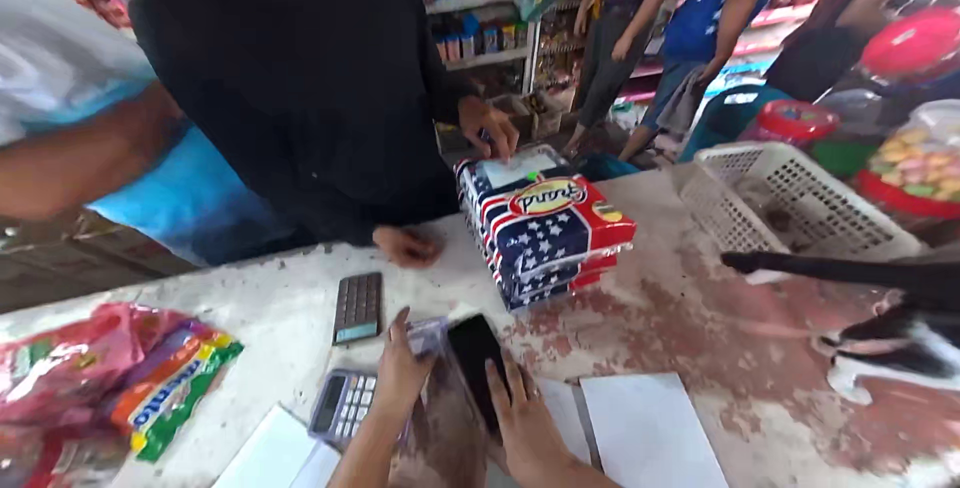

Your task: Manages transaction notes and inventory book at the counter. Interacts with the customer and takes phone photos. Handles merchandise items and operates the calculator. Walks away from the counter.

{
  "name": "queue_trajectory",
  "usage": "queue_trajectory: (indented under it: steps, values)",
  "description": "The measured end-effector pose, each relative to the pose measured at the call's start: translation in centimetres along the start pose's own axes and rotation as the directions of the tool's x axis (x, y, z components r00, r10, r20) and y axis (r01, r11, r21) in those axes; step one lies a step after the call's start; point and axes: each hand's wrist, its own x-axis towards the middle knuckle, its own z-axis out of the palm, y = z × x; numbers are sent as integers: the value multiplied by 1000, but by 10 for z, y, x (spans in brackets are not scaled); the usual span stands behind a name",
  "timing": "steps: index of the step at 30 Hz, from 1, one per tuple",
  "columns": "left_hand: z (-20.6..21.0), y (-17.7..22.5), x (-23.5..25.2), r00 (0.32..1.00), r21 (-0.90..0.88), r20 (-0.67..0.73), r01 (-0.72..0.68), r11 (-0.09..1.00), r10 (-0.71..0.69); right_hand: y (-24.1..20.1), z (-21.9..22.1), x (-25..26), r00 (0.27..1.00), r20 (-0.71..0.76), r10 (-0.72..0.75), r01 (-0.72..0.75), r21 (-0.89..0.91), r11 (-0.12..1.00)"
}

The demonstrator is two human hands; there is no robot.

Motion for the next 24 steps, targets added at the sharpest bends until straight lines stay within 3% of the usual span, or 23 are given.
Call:
queue_trajectory:
  steps: [3, 7, 8, 10, 11, 13, 15, 16, 19, 24]
  values:
    - [-6, -4, -2, 995, -305, -59, -96, 948, 82, 0, 4, 2, 997, -70, 33, -33, 6, 999]
    - [-31, -21, -15, 995, -645, -92, -98, 758, 51, -6, -1, 9, 995, -46, 84, -84, -5, 996]
    - [-39, -24, -21, 996, -719, -93, -68, 692, 1, -4, -3, 10, 994, -71, 78, -74, 51, 996]
    - [-59, -25, -37, 986, -814, -78, 22, 580, -147, 3, -9, 7, 979, -189, 80, -13, 329, 944]
    - [-69, -27, -46, 977, -843, -57, 63, 534, -206, 5, -16, 5, 972, -196, 127, -7, 516, 856]
    - [-86, -41, -64, 969, -886, -14, 102, 453, -247, 12, -35, -4, 975, -32, 221, -85, 862, 499]
    - [-97, -62, -79, 980, -914, 8, 87, 396, -197, 26, -43, -13, 977, 104, 185, -136, 976, 167]
    - [-101, -72, -84, 986, -935, 17, 75, 347, -167, 32, -43, -18, 982, 131, 136, -141, 988, 64]
    - [-106, -91, -97, 991, -979, 46, 68, 190, -122, 43, -39, -34, 988, 151, 15, -148, 984, -100]
    - [-95, -97, -96, 983, -969, 84, 119, 218, -164, 52, -41, -54, 995, 96, -12, -97, 975, -199]
